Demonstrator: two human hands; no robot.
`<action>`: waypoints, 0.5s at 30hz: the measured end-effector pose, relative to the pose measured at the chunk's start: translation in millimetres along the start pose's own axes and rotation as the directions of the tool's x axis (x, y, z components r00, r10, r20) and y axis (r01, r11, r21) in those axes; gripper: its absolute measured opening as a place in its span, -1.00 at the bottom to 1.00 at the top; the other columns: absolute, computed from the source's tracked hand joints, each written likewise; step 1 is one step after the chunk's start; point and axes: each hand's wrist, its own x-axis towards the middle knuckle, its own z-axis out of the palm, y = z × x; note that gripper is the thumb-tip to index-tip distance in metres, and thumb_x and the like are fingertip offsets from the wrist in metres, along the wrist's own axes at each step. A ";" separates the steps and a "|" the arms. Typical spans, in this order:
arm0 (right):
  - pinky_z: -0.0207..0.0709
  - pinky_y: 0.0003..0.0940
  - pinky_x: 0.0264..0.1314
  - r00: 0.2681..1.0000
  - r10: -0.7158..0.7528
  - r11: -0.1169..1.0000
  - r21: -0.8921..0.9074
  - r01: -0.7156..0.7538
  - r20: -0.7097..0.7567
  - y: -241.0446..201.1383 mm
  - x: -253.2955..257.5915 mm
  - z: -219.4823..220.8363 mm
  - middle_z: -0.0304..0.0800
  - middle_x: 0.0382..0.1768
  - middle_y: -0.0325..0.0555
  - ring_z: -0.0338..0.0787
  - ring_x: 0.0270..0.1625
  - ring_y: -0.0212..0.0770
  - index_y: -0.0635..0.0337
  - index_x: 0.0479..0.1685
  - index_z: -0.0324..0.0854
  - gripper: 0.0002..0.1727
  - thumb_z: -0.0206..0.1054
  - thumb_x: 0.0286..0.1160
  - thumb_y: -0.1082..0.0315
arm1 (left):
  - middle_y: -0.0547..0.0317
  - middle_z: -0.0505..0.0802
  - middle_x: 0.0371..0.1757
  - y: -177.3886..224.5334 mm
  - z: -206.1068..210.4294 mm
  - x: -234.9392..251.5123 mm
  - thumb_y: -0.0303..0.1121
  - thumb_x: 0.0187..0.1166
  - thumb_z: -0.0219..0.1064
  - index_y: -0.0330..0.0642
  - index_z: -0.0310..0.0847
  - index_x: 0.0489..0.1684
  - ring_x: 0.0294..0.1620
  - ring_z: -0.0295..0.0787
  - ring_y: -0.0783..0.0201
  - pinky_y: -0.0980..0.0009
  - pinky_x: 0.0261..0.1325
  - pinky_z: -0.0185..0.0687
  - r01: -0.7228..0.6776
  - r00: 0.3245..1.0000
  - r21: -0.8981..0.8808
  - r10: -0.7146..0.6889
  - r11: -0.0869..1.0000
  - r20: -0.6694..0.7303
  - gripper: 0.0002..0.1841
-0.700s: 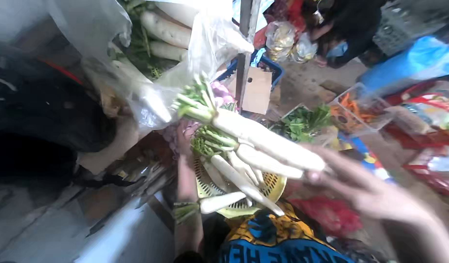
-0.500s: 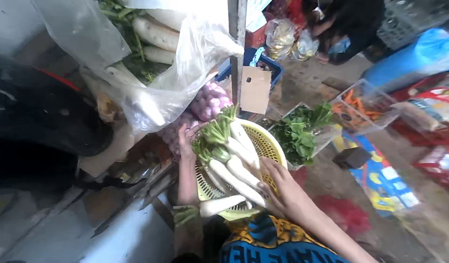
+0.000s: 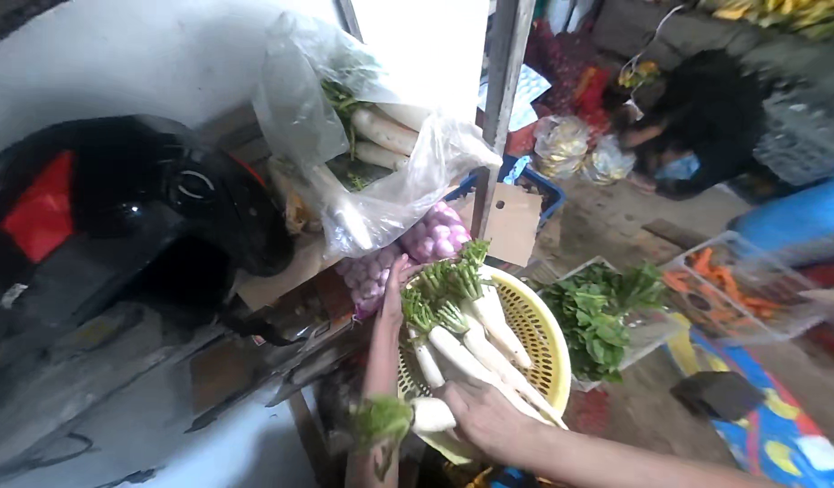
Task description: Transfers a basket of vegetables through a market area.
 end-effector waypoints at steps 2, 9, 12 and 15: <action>0.71 -0.27 -0.58 0.962 0.270 0.963 -0.004 -0.270 0.042 -16.4 10.0 -8.5 0.84 -0.33 -0.06 0.79 -0.63 -0.18 0.32 0.27 0.54 -0.48 0.28 0.61 0.03 | 0.04 0.92 0.00 11.9 -4.2 -9.1 0.03 0.84 -0.39 -0.32 0.79 0.10 0.04 0.82 0.33 0.32 0.22 0.67 0.058 0.998 -0.111 -0.060 0.992 -0.009 -0.24; 0.70 -0.15 -0.49 0.946 0.157 0.984 -0.037 -0.175 -0.284 4.8 143.4 -107.4 0.82 -0.15 0.08 0.87 -0.30 0.01 0.22 0.06 0.75 -0.72 0.29 0.62 0.23 | 0.02 0.88 -0.08 21.0 -23.8 -24.9 -0.03 0.91 -0.49 -0.37 0.46 0.37 -0.17 0.83 0.38 0.43 -0.05 0.73 0.103 0.970 -0.328 -0.169 0.939 -0.177 -0.33; 0.72 0.01 0.11 0.969 0.185 0.983 0.045 -0.180 -0.167 68.3 268.9 -140.4 0.69 0.11 0.25 0.80 0.14 0.18 0.40 0.16 0.62 -0.74 0.19 0.66 0.44 | -0.11 0.81 0.02 15.4 -19.9 -13.0 -0.33 0.89 -0.07 -0.37 0.29 0.52 -0.14 0.86 0.27 0.38 -0.09 0.82 -0.009 0.957 -0.225 -0.057 0.974 -0.285 -0.62; 0.67 0.09 0.17 0.857 0.353 0.889 0.151 -0.432 0.376 96.8 347.9 -145.9 0.78 0.07 0.18 0.82 0.09 0.05 0.35 0.14 0.67 -0.66 0.38 0.63 0.24 | -0.08 0.72 0.29 11.7 -20.3 -7.6 -0.24 0.89 -0.07 -0.32 0.39 0.54 0.23 0.70 0.25 0.31 0.29 0.66 -0.087 0.968 -0.135 0.052 0.987 -0.246 -0.57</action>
